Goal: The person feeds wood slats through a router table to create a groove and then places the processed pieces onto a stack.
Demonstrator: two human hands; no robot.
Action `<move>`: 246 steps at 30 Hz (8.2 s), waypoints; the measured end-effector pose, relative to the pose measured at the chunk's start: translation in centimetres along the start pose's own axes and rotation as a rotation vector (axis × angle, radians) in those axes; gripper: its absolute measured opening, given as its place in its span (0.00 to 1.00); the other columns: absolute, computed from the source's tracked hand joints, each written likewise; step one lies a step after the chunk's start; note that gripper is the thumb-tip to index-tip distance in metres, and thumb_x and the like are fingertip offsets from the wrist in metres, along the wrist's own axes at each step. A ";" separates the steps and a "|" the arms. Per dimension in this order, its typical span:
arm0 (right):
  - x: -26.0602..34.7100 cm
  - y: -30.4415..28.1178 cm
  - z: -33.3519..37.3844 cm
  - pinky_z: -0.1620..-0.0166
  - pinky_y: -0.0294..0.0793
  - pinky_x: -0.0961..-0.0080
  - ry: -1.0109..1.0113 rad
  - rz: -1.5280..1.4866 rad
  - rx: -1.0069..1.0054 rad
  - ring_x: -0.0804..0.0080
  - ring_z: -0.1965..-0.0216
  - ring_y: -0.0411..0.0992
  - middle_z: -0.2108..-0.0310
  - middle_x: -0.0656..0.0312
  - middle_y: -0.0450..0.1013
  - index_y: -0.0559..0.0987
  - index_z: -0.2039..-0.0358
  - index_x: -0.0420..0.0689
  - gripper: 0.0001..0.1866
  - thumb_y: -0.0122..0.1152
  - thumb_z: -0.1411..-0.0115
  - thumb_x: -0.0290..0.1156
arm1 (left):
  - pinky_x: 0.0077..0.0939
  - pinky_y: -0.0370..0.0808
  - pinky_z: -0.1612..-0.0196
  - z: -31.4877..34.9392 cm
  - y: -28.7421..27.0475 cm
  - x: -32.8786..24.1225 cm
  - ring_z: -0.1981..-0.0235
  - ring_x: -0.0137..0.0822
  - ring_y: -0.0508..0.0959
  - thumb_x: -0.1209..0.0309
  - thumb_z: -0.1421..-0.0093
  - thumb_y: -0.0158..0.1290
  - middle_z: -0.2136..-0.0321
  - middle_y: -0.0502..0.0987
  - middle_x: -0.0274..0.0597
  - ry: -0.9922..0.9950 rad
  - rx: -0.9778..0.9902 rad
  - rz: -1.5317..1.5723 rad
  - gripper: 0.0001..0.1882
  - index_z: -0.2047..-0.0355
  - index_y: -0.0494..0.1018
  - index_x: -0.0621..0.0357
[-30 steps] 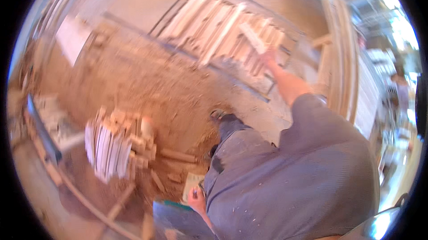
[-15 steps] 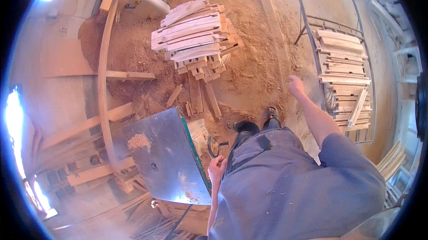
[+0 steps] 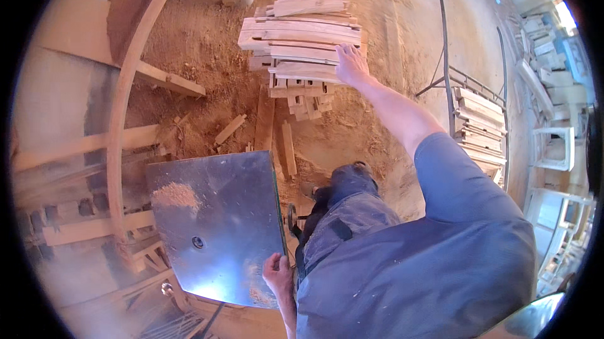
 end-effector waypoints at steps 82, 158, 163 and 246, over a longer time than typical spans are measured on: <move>53.1 2.5 29.6 0.52 0.72 0.58 -1.007 -0.476 0.469 0.54 0.55 0.71 0.55 0.55 0.69 0.78 0.45 0.38 0.38 0.71 0.64 0.19 | 0.22 0.72 0.63 -15.8 -20.8 6.0 0.66 0.29 0.74 0.87 0.52 0.68 0.67 0.74 0.35 -0.192 -0.697 0.287 0.10 0.75 0.78 0.62; 52.6 2.1 30.0 0.51 0.71 0.59 -1.182 -0.435 0.623 0.56 0.54 0.70 0.55 0.57 0.68 0.78 0.43 0.45 0.37 0.75 0.58 0.24 | 0.23 0.73 0.63 -13.1 -18.2 6.8 0.67 0.29 0.74 0.79 0.48 0.69 0.65 0.72 0.37 -0.222 -0.769 0.314 0.07 0.75 0.80 0.62; 52.6 2.4 29.6 0.52 0.72 0.58 -1.132 -0.459 0.566 0.55 0.55 0.70 0.55 0.56 0.68 0.78 0.43 0.44 0.37 0.74 0.60 0.23 | 0.23 0.71 0.64 -14.6 -18.5 5.6 0.68 0.29 0.72 0.84 0.49 0.67 0.66 0.70 0.36 -0.201 -0.776 0.417 0.08 0.76 0.77 0.63; -24.5 -10.1 49.1 0.49 0.75 0.58 1.543 -0.688 -0.242 0.50 0.54 0.77 0.57 0.42 0.77 0.71 0.50 0.38 0.32 0.71 0.51 0.42 | 0.22 0.74 0.67 3.0 17.1 -13.7 0.70 0.28 0.76 0.76 0.39 0.60 0.68 0.80 0.41 0.344 0.306 -0.159 0.13 0.56 0.78 0.72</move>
Point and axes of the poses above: each hand's wrist, its own z-axis away from the middle knuckle, its own y-axis out of the palm, x = y × z, the point moved 8 cm from there along -z, towards the middle knuckle
